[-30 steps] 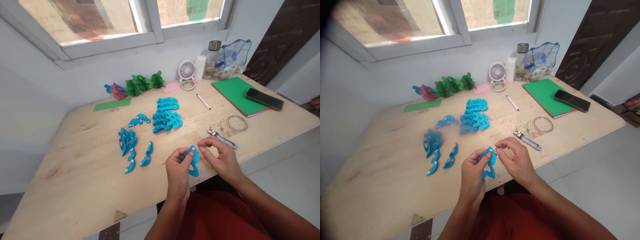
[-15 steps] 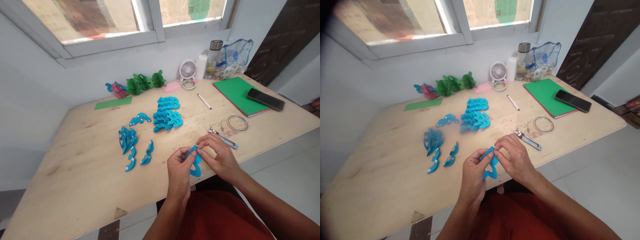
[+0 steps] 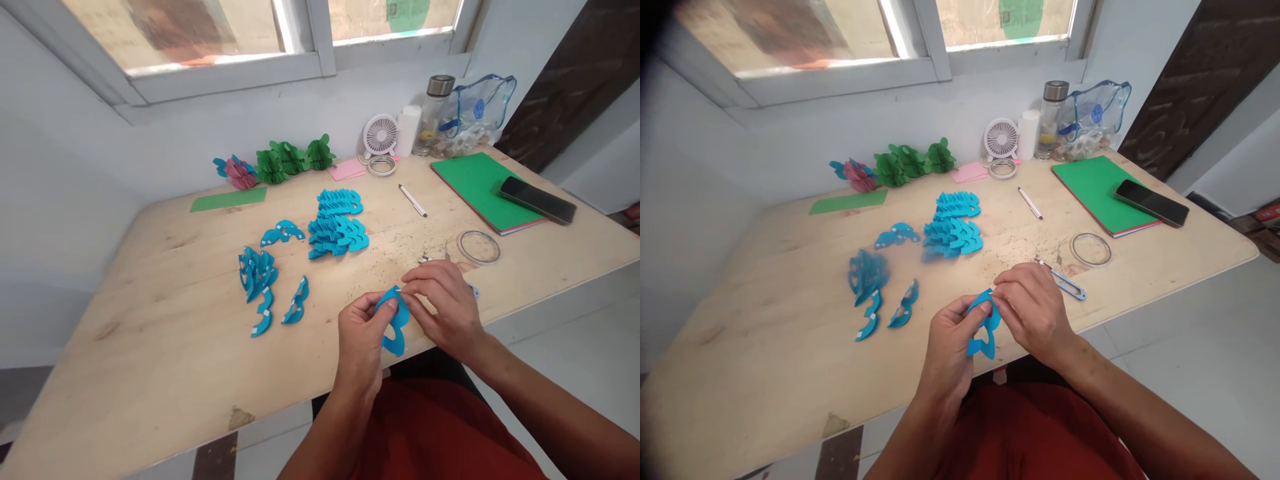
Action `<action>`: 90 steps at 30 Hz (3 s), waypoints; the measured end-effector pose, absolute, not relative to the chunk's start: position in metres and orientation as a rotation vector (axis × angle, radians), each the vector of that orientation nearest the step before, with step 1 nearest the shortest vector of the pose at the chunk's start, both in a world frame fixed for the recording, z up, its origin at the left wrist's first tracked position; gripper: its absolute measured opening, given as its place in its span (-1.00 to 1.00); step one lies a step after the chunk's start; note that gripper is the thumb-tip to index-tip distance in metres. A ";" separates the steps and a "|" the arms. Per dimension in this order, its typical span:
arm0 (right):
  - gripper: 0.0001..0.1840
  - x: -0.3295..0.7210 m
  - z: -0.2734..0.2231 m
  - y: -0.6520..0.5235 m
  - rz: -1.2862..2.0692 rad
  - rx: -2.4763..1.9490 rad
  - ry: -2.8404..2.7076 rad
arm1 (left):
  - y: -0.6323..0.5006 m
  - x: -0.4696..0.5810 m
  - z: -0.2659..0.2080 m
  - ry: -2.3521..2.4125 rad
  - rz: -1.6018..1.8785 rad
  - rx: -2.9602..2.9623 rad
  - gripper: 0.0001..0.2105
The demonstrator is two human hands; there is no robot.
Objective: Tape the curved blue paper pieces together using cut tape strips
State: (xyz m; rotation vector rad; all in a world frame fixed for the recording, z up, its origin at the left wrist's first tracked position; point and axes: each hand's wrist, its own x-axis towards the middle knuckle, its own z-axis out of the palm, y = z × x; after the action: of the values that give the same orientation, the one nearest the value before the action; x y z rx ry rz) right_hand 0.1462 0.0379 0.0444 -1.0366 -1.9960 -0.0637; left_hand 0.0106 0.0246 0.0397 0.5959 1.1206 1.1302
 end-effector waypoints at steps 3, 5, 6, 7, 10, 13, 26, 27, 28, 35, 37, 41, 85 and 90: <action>-0.90 0.148 0.044 0.039 -0.108 -1.008 -2.074 | 0.026 0.011 0.039 1.121 1.136 0.590 -0.92; -0.91 0.149 0.044 0.039 -0.126 -1.010 -2.105 | 0.026 0.011 0.039 1.122 1.140 0.584 -0.92; -0.91 0.149 0.044 0.039 -0.131 -1.012 -2.114 | 0.026 0.011 0.039 1.123 1.142 0.582 -0.92; -0.91 0.149 0.044 0.039 -0.134 -1.016 -2.122 | 0.026 0.011 0.039 1.122 1.143 0.578 -0.92; -0.91 0.149 0.045 0.039 -0.126 -1.020 -2.137 | 0.026 0.011 0.040 1.118 1.148 0.570 -0.91; -0.91 0.148 0.046 0.039 -0.103 -1.029 -2.140 | 0.027 0.011 0.041 1.118 1.148 0.557 -0.91; -0.91 0.153 0.048 0.042 -0.033 -1.053 -2.200 | 0.026 0.010 0.040 1.105 1.135 0.559 -0.91; -0.91 0.153 0.048 0.042 -0.023 -1.058 -2.197 | 0.026 0.010 0.039 1.104 1.135 0.558 -0.91; -0.91 0.153 0.048 0.042 -0.006 -1.063 -2.194 | 0.027 0.010 0.039 1.104 1.135 0.558 -0.91; -0.93 0.155 0.047 0.040 0.151 -1.080 -2.178 | 0.027 0.010 0.039 1.116 1.138 0.555 -0.90; -0.92 0.155 0.047 0.038 0.233 -1.078 -2.147 | 0.027 0.010 0.039 1.126 1.135 0.555 -0.89; -0.91 0.152 0.049 0.036 0.401 -1.169 -1.946 | 0.027 0.010 0.039 1.174 1.120 0.564 -0.90; -0.91 0.144 0.043 0.037 1.079 -1.442 -1.571 | 0.029 0.014 0.033 1.262 1.133 0.697 -0.90; -0.93 0.145 0.039 0.038 0.981 -1.449 -1.622 | 0.028 0.015 0.032 1.266 1.137 0.742 -0.90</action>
State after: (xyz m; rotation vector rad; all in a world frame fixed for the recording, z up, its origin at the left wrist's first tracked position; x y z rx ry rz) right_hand 0.1447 0.0376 0.0386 -1.4493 -1.6221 0.9810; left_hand 0.0147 0.0283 0.0319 0.7422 1.2662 1.1373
